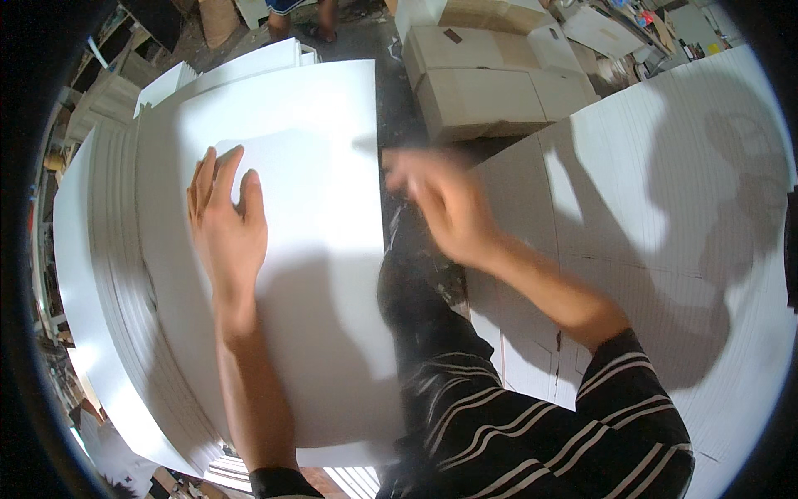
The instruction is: The person uses a utility knife to cut large white foam sheets on a workbench. They repeatedly score and snap the foam along straight lines, then stack the cut pieces. Another person in a yellow shirt is visible in the background handling similar materials.
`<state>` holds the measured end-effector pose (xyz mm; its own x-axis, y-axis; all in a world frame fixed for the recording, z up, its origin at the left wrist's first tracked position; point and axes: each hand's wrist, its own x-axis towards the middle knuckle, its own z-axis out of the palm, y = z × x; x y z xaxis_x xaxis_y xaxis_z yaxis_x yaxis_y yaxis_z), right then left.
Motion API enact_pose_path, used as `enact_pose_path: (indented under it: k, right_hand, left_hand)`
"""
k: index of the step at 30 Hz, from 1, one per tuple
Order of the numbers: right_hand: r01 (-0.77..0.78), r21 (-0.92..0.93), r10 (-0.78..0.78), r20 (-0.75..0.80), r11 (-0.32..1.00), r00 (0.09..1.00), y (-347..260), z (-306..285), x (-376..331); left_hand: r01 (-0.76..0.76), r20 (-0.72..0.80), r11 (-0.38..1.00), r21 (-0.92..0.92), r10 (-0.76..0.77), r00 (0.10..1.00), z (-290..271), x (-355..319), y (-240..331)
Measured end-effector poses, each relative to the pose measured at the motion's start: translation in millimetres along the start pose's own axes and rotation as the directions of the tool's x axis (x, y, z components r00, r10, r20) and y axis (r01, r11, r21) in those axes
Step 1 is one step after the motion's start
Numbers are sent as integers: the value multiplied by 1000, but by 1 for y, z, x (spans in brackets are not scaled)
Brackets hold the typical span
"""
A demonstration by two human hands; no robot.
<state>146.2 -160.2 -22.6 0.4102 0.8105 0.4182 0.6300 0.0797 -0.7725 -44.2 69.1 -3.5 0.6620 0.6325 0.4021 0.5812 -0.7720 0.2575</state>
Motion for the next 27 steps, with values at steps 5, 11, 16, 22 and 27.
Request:
enact_pose_path:
  k: [5,11,16,22,27]
  right_hand:
    - [-155,72,166,-193,985,967,82,16,96]
    - [-76,78,89,-168,994,982,88,22,117]
    - [48,-29,-52,-195,998,979,65,24,82]
    - [178,33,-169,-185,983,968,5,48,-18]
    - [195,-55,-199,-77,979,977,-34,52,-68]
  left_hand:
    - [59,31,998,21,-60,998,0,1,3]
    - [46,35,997,60,-48,998,0,2,5]
    - [82,49,993,87,-87,995,-1,0,8]
    - [56,9,990,127,-58,998,10,-1,-3]
    - [47,4,985,168,-49,999,21,2,-16]
